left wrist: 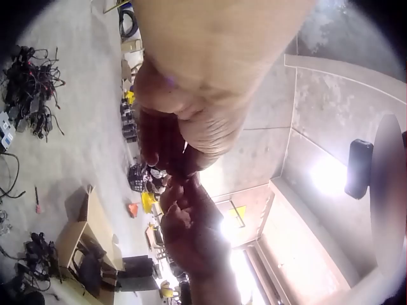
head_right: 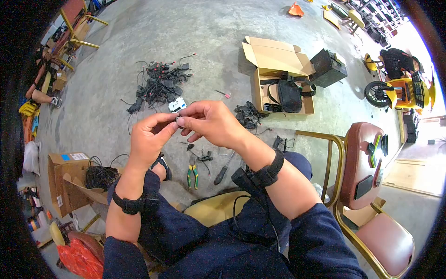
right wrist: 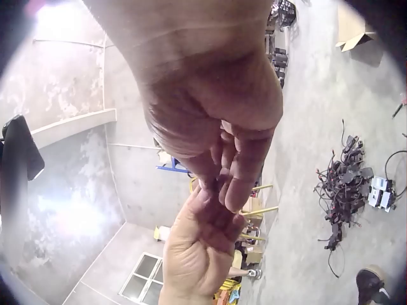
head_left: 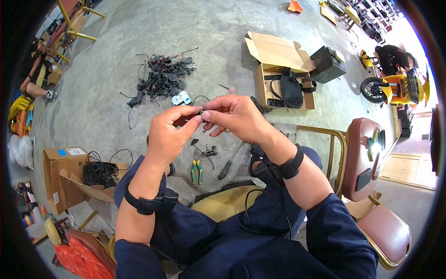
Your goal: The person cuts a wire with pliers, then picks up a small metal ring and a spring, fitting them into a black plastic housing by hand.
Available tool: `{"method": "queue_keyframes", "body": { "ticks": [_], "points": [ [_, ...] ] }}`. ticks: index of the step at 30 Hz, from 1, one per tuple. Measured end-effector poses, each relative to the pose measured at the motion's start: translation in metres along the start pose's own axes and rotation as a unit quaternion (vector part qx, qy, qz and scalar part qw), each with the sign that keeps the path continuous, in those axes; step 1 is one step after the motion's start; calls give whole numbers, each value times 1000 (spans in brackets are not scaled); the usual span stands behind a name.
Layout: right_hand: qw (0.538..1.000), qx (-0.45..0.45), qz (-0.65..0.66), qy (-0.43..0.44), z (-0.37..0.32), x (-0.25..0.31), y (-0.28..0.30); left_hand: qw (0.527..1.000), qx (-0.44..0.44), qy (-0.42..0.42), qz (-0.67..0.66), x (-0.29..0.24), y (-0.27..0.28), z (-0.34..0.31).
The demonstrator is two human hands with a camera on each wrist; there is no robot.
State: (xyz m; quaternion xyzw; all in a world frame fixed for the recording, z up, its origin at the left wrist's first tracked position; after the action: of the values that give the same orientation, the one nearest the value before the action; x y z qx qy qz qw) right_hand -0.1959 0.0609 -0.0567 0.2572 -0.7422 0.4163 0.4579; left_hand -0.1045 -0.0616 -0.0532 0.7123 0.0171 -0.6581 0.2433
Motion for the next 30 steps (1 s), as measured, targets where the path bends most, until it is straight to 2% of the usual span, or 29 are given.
{"method": "queue_keyframes", "body": {
  "ticks": [8, 11, 21, 30],
  "points": [
    [999, -23, -21, -6, -1, 6, 2, 997, 4, 25, -77, 3, -2, 0],
    [999, -44, -20, 27, -2, 10, 1, 996, 8, 41, -75, 1, -1, 1],
    [997, -57, -38, 36, -4, 14, 1, 997, 10, 32, -70, 6, -3, 5],
    [998, -49, 40, -6, 0, 11, 3, 994, 10, 33, -99, 5, -5, 5]
  ]
}}
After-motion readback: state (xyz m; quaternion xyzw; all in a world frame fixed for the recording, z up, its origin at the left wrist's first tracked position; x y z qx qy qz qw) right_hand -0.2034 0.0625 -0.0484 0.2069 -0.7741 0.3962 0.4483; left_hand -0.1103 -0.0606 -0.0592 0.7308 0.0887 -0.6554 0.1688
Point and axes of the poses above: each hand's wrist, its own z-axis towards the middle knuckle, its own y-axis out of the back of the hand, x = y × z, the point moved 5 cm from there along z, towards the middle knuckle, and after that the axes turned 10 degrees about z, right-handed, at the moved point
